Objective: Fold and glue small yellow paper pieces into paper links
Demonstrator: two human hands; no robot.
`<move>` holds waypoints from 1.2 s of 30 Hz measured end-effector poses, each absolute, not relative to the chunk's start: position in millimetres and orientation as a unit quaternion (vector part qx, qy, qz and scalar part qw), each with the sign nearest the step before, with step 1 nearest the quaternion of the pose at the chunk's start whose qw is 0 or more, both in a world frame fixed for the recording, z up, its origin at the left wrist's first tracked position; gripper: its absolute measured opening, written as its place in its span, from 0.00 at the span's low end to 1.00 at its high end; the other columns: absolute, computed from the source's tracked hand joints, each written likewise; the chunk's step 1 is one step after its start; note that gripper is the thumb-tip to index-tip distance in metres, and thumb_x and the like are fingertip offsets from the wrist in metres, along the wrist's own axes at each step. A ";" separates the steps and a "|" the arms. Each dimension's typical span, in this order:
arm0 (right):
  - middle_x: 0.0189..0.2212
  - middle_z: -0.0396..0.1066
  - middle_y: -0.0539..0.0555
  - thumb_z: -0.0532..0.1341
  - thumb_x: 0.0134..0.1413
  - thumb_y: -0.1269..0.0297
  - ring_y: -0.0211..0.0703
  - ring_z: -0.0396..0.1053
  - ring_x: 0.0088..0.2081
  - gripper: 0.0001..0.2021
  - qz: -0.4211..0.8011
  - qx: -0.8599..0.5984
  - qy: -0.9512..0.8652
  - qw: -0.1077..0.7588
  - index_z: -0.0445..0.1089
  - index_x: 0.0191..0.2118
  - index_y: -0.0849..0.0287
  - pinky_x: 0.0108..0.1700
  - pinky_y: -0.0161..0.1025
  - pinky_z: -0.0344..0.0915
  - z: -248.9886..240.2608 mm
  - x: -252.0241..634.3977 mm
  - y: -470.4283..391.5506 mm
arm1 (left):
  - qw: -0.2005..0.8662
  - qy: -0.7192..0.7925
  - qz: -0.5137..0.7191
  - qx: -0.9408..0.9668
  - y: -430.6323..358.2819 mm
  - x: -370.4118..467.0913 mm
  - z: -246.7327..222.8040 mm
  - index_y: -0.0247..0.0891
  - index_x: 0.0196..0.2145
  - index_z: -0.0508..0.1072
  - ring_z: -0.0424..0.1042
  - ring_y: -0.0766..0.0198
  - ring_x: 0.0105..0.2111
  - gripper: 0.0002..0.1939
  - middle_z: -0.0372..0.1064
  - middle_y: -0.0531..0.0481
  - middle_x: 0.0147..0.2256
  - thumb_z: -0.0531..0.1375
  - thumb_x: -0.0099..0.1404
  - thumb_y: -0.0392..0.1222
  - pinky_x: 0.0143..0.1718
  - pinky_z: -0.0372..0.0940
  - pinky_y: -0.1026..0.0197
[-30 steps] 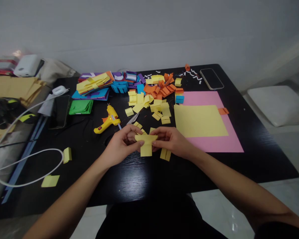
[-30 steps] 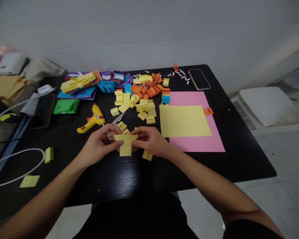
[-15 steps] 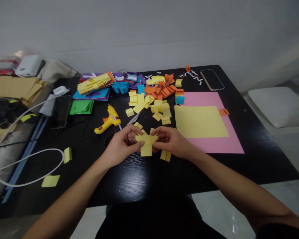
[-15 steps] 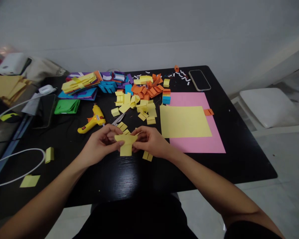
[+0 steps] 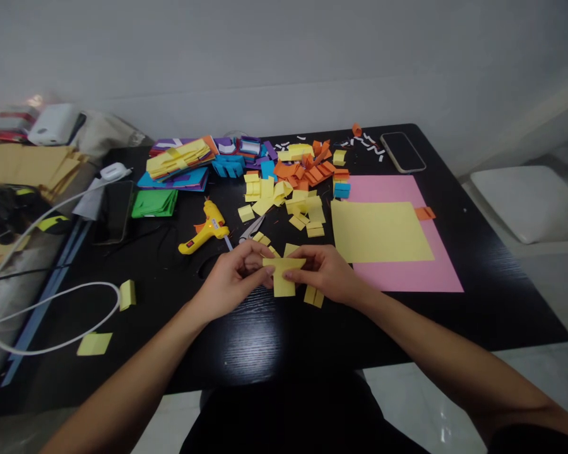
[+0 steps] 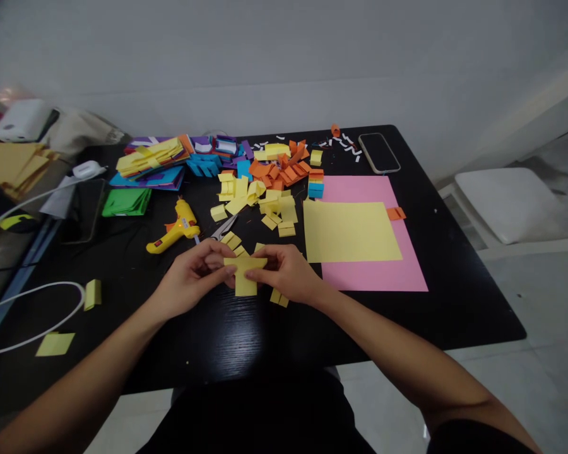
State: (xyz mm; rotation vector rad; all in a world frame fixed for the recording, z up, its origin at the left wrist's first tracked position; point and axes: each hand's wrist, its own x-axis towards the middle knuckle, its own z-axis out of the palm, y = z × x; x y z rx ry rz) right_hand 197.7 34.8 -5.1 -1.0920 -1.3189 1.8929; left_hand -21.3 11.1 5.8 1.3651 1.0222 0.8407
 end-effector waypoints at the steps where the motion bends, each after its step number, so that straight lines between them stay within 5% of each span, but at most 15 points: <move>1: 0.31 0.77 0.50 0.76 0.43 0.61 0.40 0.75 0.32 0.15 0.706 -0.413 -0.496 0.292 0.78 0.37 0.60 0.41 0.41 0.74 -4.6 198.2 35.4 | 0.580 0.435 0.358 0.588 11.6 -22.1 6.9 0.38 0.46 0.69 0.80 0.64 0.30 0.09 0.74 0.54 0.28 0.63 0.70 0.39 0.34 0.74 0.64; 6: 0.31 0.78 0.50 0.76 0.43 0.60 0.40 0.75 0.33 0.15 0.701 -0.414 -0.497 0.300 0.78 0.37 0.60 0.41 0.41 0.74 -3.7 198.1 34.9 | 0.580 0.434 0.352 0.593 12.2 -22.9 9.3 0.37 0.47 0.67 0.80 0.64 0.31 0.09 0.75 0.52 0.30 0.60 0.72 0.40 0.37 0.74 0.63; 13: 0.31 0.77 0.50 0.75 0.46 0.59 0.40 0.75 0.32 0.13 0.644 -0.414 -0.545 0.342 0.77 0.36 0.59 0.37 0.39 0.73 -5.8 196.8 30.2 | 0.500 0.450 0.381 0.634 10.5 -19.7 2.7 0.38 0.47 0.74 0.70 0.70 0.25 0.15 0.68 0.58 0.26 0.69 0.64 0.39 0.28 0.66 0.68; 18: 0.37 0.79 0.53 0.73 0.51 0.63 0.45 0.76 0.42 0.07 0.536 -0.373 -0.635 0.412 0.79 0.36 0.55 0.52 0.46 0.73 -3.9 200.2 29.7 | 0.361 0.425 0.415 0.719 11.8 -23.3 9.0 0.39 0.40 0.81 0.79 0.63 0.34 0.05 0.80 0.49 0.34 0.68 0.65 0.35 0.36 0.72 0.63; 21: 0.47 0.77 0.55 0.73 0.50 0.65 0.48 0.74 0.52 0.11 0.536 -0.369 -0.606 0.458 0.78 0.41 0.53 0.59 0.49 0.69 -6.4 200.8 33.1 | 0.272 0.381 0.452 0.759 12.7 -24.9 12.2 0.39 0.37 0.82 0.79 0.61 0.40 0.07 0.80 0.46 0.39 0.65 0.66 0.31 0.42 0.74 0.59; 28: 0.32 0.78 0.55 0.66 0.59 0.47 0.43 0.78 0.33 0.19 0.787 -0.363 -0.369 0.335 0.77 0.38 0.61 0.40 0.44 0.79 -6.8 196.0 37.1 | 0.164 0.367 0.459 0.792 11.3 -25.8 9.1 0.41 0.41 0.83 0.75 0.65 0.36 0.14 0.74 0.48 0.38 0.62 0.66 0.25 0.37 0.71 0.63; 32: 0.27 0.77 0.50 0.76 0.47 0.55 0.41 0.80 0.30 0.16 0.786 -0.361 -0.400 0.304 0.75 0.31 0.60 0.36 0.38 0.79 -0.1 194.8 32.8 | 0.176 0.363 0.448 0.798 10.8 -25.1 7.7 0.41 0.41 0.82 0.76 0.65 0.37 0.15 0.75 0.47 0.38 0.60 0.68 0.25 0.37 0.71 0.63; 36: 0.26 0.78 0.51 0.76 0.47 0.54 0.40 0.80 0.30 0.16 0.765 -0.382 -0.413 0.314 0.75 0.30 0.61 0.34 0.36 0.79 0.5 195.4 32.5 | 0.223 0.444 0.443 0.746 10.6 -23.6 5.9 0.37 0.44 0.79 0.76 0.63 0.37 0.10 0.76 0.46 0.39 0.61 0.69 0.30 0.38 0.72 0.62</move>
